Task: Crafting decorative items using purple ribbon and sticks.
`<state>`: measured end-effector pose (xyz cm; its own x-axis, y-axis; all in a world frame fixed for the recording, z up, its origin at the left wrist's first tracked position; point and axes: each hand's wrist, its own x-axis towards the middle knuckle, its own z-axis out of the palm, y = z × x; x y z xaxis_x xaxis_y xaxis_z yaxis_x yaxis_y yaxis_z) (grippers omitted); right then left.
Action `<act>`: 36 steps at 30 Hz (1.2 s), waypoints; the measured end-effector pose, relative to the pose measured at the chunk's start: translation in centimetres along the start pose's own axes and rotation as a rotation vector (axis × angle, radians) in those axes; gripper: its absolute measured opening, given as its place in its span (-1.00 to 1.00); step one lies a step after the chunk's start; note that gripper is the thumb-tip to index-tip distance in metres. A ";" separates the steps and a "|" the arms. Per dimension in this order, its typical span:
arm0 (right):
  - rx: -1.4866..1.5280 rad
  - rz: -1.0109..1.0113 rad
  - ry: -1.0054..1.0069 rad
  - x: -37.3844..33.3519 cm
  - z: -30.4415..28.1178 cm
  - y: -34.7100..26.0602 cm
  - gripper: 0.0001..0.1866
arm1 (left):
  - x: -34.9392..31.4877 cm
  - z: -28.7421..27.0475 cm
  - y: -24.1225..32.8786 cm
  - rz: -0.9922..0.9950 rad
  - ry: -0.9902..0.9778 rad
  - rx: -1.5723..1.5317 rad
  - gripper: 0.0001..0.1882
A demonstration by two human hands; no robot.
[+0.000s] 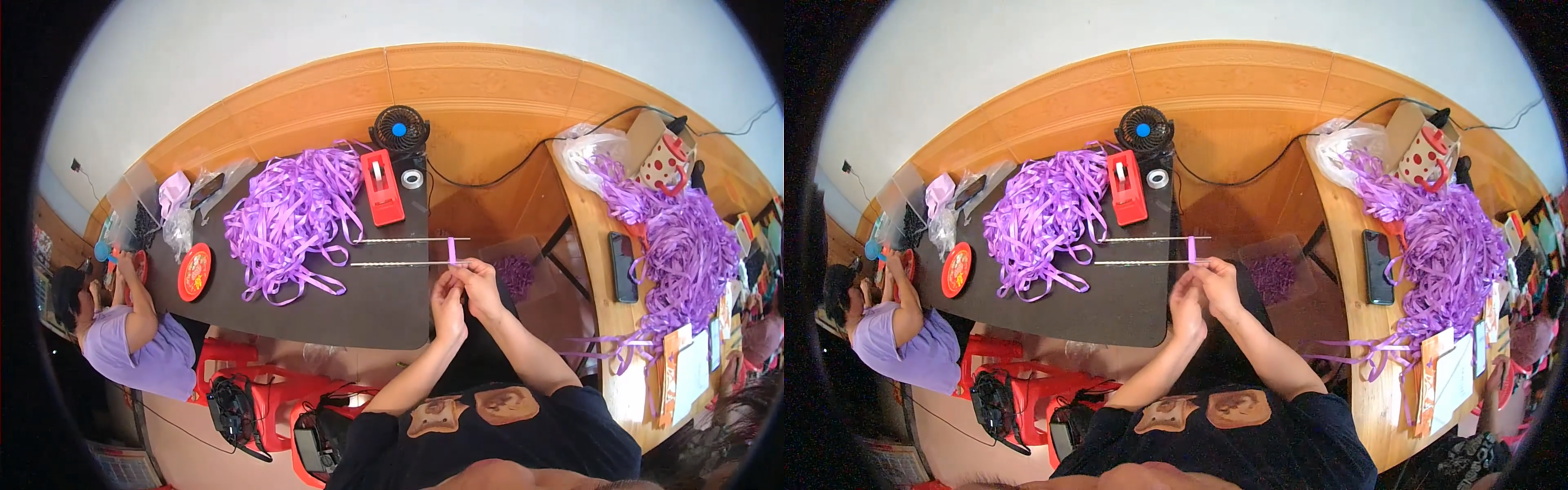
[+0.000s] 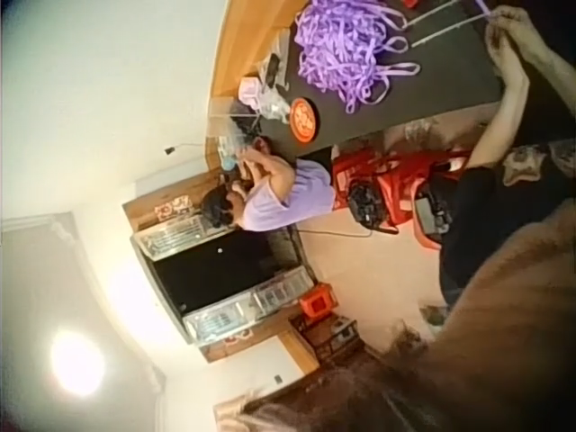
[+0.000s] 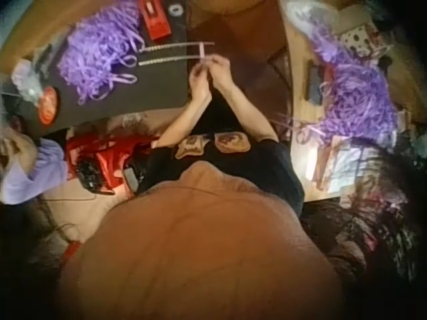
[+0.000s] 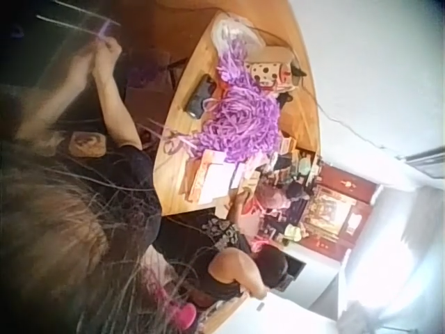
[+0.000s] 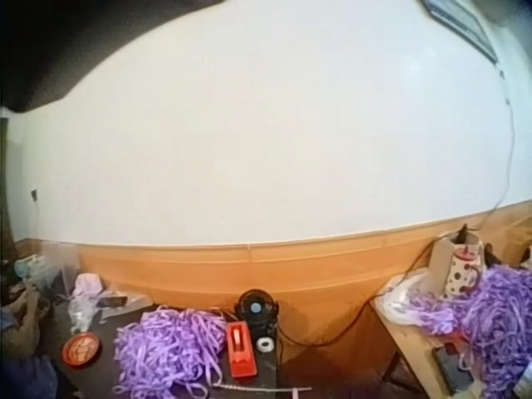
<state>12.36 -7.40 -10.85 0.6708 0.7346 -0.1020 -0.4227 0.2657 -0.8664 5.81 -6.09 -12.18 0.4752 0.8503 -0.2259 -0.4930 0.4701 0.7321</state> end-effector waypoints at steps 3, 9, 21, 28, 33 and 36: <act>0.014 0.055 0.038 -0.4 0.4 -0.1 -0.92 | -0.8 0.9 1.3 0.037 0.014 -0.016 -0.79; 0.044 0.115 0.045 -1.8 1.3 -1.2 -0.91 | 0.4 0.6 2.6 -0.121 -0.023 -0.046 -0.65; 0.040 0.058 0.059 -1.9 2.1 -2.0 -0.88 | 1.7 0.7 5.0 -0.443 -0.088 -0.169 -0.42; 0.057 -0.085 0.112 -2.5 -0.4 -1.4 -0.94 | 1.0 0.9 7.4 -0.525 -0.231 -0.152 -0.36; -0.120 -0.315 0.238 -0.1 -2.4 -4.1 -0.92 | 0.3 1.6 8.1 -0.557 -0.160 -0.184 -0.34; -0.367 -0.397 0.004 2.0 0.3 -7.0 -0.89 | 0.3 1.2 8.3 -0.551 -0.178 -0.219 -0.34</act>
<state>16.41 -7.61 -4.85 0.7386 0.6194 0.2662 0.1035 0.2860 -0.9526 2.74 -2.23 -5.41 0.8074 0.4249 -0.4092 -0.2693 0.8827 0.3852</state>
